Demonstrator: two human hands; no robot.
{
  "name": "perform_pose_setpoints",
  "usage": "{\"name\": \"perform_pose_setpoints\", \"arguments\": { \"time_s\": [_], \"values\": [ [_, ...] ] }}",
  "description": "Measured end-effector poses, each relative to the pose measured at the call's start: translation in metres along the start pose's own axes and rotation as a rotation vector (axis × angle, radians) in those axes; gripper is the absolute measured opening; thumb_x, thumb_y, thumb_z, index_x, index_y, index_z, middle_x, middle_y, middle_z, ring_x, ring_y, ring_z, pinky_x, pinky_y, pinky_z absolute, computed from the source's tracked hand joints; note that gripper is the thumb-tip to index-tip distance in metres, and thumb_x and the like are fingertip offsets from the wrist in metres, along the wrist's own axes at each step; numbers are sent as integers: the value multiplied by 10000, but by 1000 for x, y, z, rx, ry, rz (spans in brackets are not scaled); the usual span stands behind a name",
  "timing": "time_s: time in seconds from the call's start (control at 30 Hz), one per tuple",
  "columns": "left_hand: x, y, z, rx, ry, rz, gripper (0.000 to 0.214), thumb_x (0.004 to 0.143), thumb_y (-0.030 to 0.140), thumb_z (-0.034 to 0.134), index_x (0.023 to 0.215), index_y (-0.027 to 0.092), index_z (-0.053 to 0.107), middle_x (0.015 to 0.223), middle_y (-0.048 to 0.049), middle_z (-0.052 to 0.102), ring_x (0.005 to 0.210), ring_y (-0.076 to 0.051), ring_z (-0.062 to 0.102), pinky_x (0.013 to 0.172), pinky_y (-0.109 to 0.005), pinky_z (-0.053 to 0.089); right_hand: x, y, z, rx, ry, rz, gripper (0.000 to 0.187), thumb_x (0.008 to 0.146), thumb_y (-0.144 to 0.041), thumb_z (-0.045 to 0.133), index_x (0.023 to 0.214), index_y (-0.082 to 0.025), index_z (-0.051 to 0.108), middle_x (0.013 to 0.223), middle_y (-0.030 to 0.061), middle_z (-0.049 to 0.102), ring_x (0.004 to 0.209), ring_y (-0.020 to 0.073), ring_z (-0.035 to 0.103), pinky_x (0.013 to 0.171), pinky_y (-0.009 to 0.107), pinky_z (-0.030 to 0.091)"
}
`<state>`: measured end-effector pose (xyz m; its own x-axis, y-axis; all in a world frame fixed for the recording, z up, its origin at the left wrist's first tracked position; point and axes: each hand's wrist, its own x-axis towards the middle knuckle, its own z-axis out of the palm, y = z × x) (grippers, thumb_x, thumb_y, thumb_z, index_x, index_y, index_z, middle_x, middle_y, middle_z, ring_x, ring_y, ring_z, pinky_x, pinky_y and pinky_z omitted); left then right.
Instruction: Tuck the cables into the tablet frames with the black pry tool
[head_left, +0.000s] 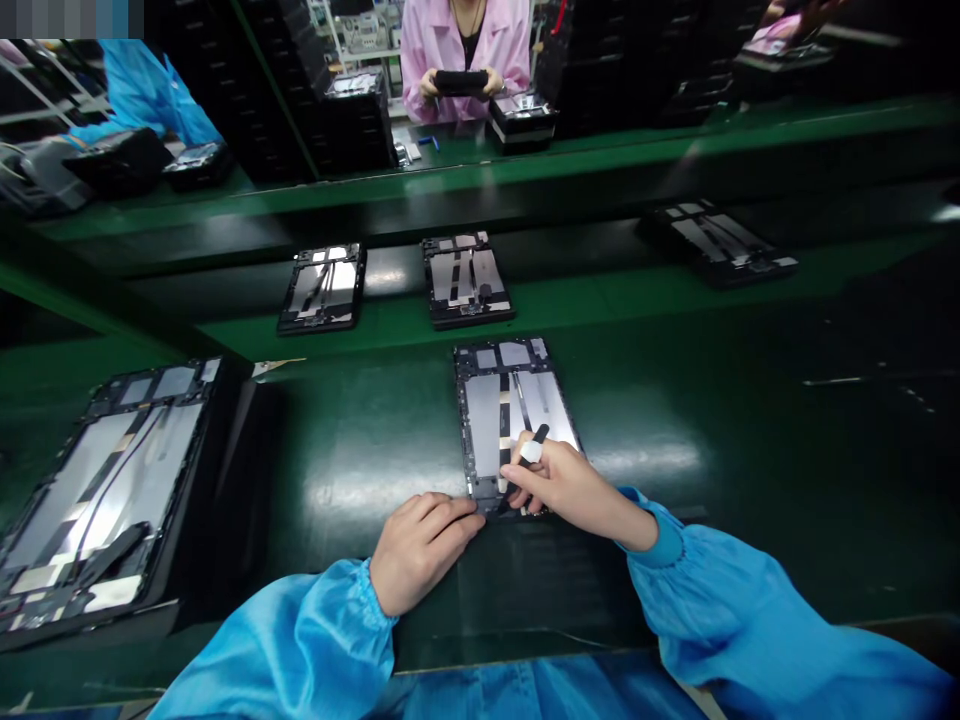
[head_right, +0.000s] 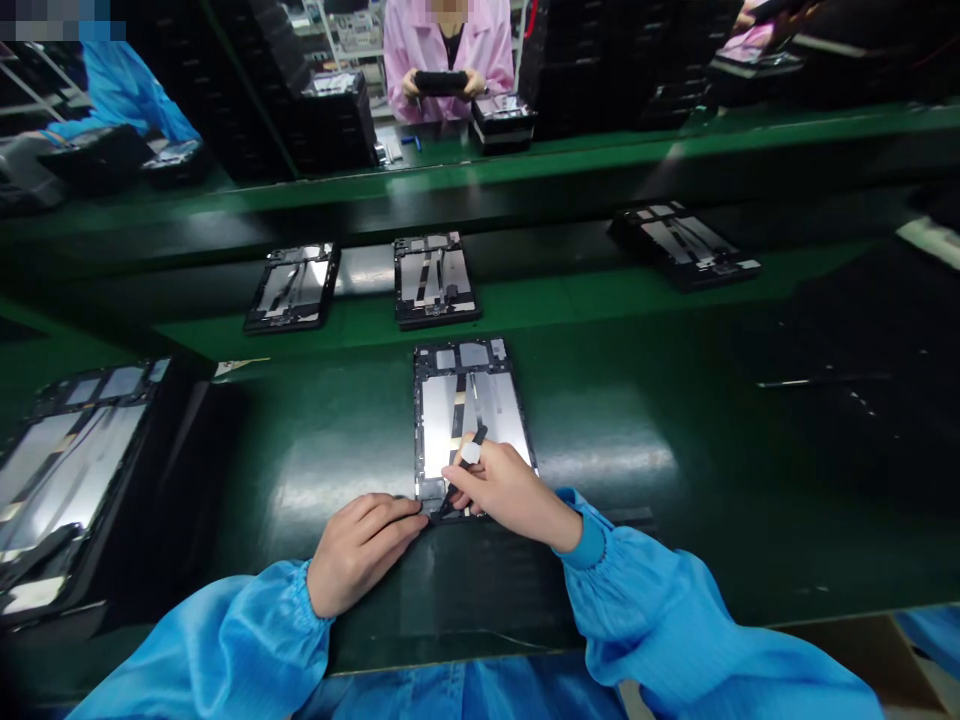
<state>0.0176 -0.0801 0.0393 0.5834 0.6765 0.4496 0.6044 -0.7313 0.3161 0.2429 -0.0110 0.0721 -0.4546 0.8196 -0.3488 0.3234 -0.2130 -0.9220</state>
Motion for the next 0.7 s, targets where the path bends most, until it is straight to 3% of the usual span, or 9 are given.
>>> {"name": "perform_pose_setpoints", "arguments": {
  "time_s": [0.7],
  "values": [
    [1, 2, -1, 12, 4, -11, 187, 967, 157, 540, 1127, 174, 635, 1074, -55, 695, 926, -168, 608, 793, -297, 516, -1, -2, 0, 12, 12, -19, 136, 871, -321, 599, 828, -211, 534, 577, -18, 647, 631, 224, 737, 499, 283, 574]
  ]
}}
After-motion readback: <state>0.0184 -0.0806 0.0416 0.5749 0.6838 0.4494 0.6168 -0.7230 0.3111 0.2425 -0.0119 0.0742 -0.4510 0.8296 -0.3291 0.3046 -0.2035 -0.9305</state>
